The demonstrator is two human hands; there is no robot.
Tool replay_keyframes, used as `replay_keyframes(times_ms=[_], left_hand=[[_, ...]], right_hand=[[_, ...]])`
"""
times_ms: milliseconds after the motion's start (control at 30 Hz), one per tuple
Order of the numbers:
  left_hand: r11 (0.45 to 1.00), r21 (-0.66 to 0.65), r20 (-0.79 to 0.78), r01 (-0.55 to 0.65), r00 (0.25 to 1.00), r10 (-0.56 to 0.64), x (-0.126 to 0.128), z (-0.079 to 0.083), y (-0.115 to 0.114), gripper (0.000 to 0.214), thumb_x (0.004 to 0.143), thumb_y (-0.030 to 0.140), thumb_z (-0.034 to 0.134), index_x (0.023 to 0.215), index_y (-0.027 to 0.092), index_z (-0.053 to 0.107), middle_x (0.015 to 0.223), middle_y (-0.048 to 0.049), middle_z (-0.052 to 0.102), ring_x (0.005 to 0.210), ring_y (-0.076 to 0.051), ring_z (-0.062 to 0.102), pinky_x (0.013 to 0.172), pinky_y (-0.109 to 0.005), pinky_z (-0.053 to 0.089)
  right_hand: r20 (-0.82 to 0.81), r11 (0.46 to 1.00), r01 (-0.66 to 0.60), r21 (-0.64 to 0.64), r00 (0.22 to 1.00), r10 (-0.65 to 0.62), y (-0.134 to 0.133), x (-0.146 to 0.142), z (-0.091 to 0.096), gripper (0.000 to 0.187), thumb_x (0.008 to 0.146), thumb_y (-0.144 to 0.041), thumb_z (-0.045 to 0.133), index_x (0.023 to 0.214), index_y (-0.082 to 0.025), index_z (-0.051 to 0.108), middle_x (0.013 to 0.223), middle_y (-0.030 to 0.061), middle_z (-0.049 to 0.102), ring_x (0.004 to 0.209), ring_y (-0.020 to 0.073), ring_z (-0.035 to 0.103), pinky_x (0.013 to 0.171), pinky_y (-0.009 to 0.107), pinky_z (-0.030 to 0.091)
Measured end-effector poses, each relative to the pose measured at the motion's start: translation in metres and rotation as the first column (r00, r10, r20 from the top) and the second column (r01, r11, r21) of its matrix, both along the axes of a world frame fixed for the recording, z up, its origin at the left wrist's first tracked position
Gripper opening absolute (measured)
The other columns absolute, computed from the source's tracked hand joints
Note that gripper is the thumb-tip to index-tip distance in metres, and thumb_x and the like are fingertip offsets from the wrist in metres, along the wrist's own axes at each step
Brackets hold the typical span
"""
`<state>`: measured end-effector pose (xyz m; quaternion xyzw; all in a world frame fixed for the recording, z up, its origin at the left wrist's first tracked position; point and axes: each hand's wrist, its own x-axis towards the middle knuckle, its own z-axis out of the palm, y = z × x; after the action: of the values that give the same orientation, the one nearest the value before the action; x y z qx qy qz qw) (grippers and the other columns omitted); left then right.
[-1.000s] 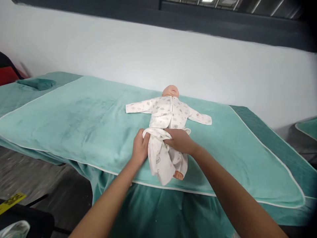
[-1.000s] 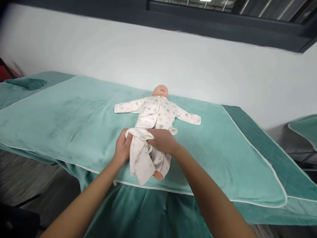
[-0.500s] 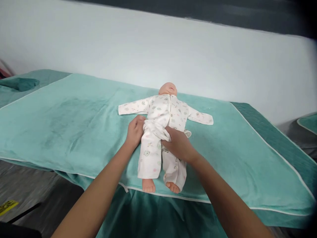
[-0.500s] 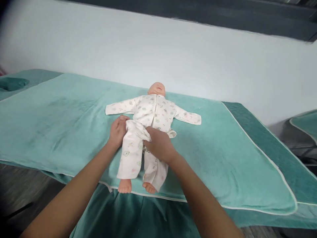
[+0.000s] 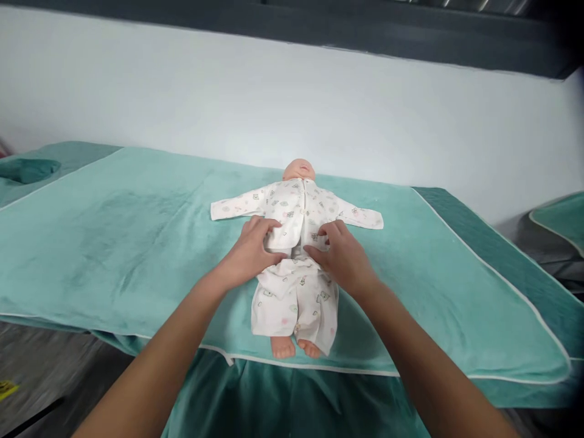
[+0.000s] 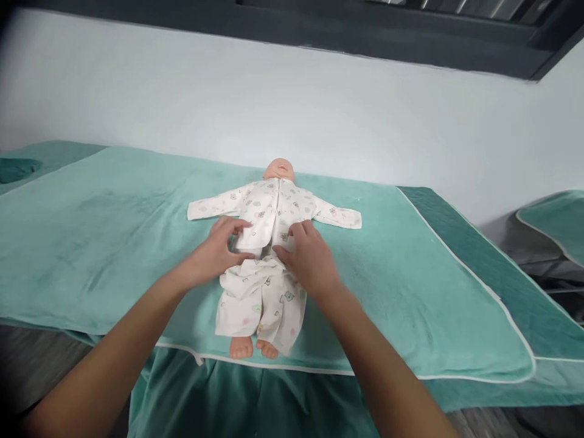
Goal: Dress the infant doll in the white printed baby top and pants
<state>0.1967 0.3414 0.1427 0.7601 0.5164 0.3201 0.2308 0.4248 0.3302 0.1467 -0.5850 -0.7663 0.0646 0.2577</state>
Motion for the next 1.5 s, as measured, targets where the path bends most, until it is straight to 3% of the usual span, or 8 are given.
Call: replay_keyframes(times_ms=[267,433,533,633,800,933,1067,1500], left_hand=[[0.928,0.365,-0.418,-0.076,0.877,0.236,0.035,0.008,0.002,0.025,0.092,0.021,0.048,0.113,0.018,0.06,0.111,-0.0134,0.058,0.105,-0.03,0.053,0.084,-0.04,0.045],[0.917,0.224,0.112,-0.33,0.943,0.312,0.007,-0.001,0.013,0.015,0.091,0.025,0.052,0.097,0.02,0.064,0.092,-0.0052,0.067,0.086,-0.022,0.06,0.079,-0.034,0.046],[0.881,-0.081,0.536,-0.466,0.725,0.433,-0.025,-0.018,0.024,0.021,0.085,0.037,0.061,0.096,0.019,0.063,0.089,-0.0036,0.067,0.079,-0.018,0.06,0.071,-0.031,0.05],[0.8,-0.274,0.639,-0.533,0.52,0.566,-0.049,-0.04,0.029,0.027,0.079,0.032,0.066,0.1,0.018,0.057,0.09,-0.0038,0.062,0.078,-0.017,0.06,0.067,-0.032,0.054],[0.773,0.164,0.397,-0.613,0.759,0.517,-0.054,-0.063,0.019,0.031,0.085,0.027,0.06,0.114,0.018,0.058,0.115,-0.0103,0.059,0.107,-0.023,0.058,0.089,-0.039,0.051],[0.855,0.468,-0.007,-0.222,0.967,0.255,-0.049,-0.063,0.011,0.022,0.095,0.029,0.05,0.109,0.021,0.065,0.118,-0.0081,0.064,0.118,-0.024,0.055,0.101,-0.041,0.041],[0.914,0.406,-0.216,0.023,0.974,0.072,-0.05,-0.061,0.01,0.025,0.099,0.029,0.044,0.096,0.02,0.067,0.1,-0.0052,0.07,0.098,-0.021,0.059,0.089,-0.038,0.043],[0.868,0.494,-0.294,-0.045,0.931,0.215,-0.05,-0.061,0.022,0.027,0.099,0.025,0.039,0.11,0.017,0.062,0.114,-0.0106,0.065,0.105,-0.024,0.057,0.091,-0.038,0.044]], right_hand=[[0.225,0.997,0.066,0.047,0.971,-0.075,0.015,-0.024,0.011,0.015,0.094,-0.025,0.041,0.084,-0.02,0.05,0.083,0.0074,0.056,0.067,0.0179,0.049,0.056,0.03,0.026],[-0.535,0.99,0.05,-0.131,0.837,-0.113,0.03,0.038,-0.004,0.024,0.085,-0.04,0.052,0.07,-0.022,0.046,0.063,-0.004,0.046,0.061,0.013,0.043,0.057,0.025,0.036],[-0.733,0.94,0.227,-0.256,0.588,-0.342,0.027,0.094,-0.028,0.023,0.08,-0.044,0.055,0.075,-0.021,0.053,0.066,-0.0036,0.053,0.061,0.0136,0.049,0.057,0.027,0.04],[-0.603,0.852,0.375,-0.366,0.602,-0.524,0.017,0.134,-0.048,0.023,0.077,-0.043,0.06,0.071,-0.02,0.056,0.056,-0.0028,0.052,0.053,0.0153,0.048,0.054,0.029,0.039],[-0.424,0.864,0.502,-0.025,0.778,-0.464,0.006,0.128,-0.061,0.023,0.084,-0.041,0.057,0.092,-0.019,0.059,0.085,0.0061,0.064,0.071,0.0205,0.058,0.069,0.036,0.048],[-0.225,0.934,0.18,0.307,0.968,-0.113,0.019,0.082,-0.063,0.023,0.088,-0.025,0.049,0.107,-0.02,0.061,0.116,0.013,0.062,0.106,0.0256,0.058,0.093,0.042,0.049],[-0.028,0.971,-0.101,0.216,0.994,0.11,0.057,0.045,-0.06,0.037,0.088,-0.013,0.042,0.12,-0.018,0.059,0.124,0.0139,0.064,0.118,0.0273,0.055,0.1,0.044,0.047],[-0.043,0.887,0.301,0.35,0.951,-0.306,0.102,0.066,-0.075,0.05,0.091,-0.026,0.043,0.138,-0.01,0.049,0.15,0.0198,0.045,0.139,0.0316,0.039,0.114,0.051,0.033]])
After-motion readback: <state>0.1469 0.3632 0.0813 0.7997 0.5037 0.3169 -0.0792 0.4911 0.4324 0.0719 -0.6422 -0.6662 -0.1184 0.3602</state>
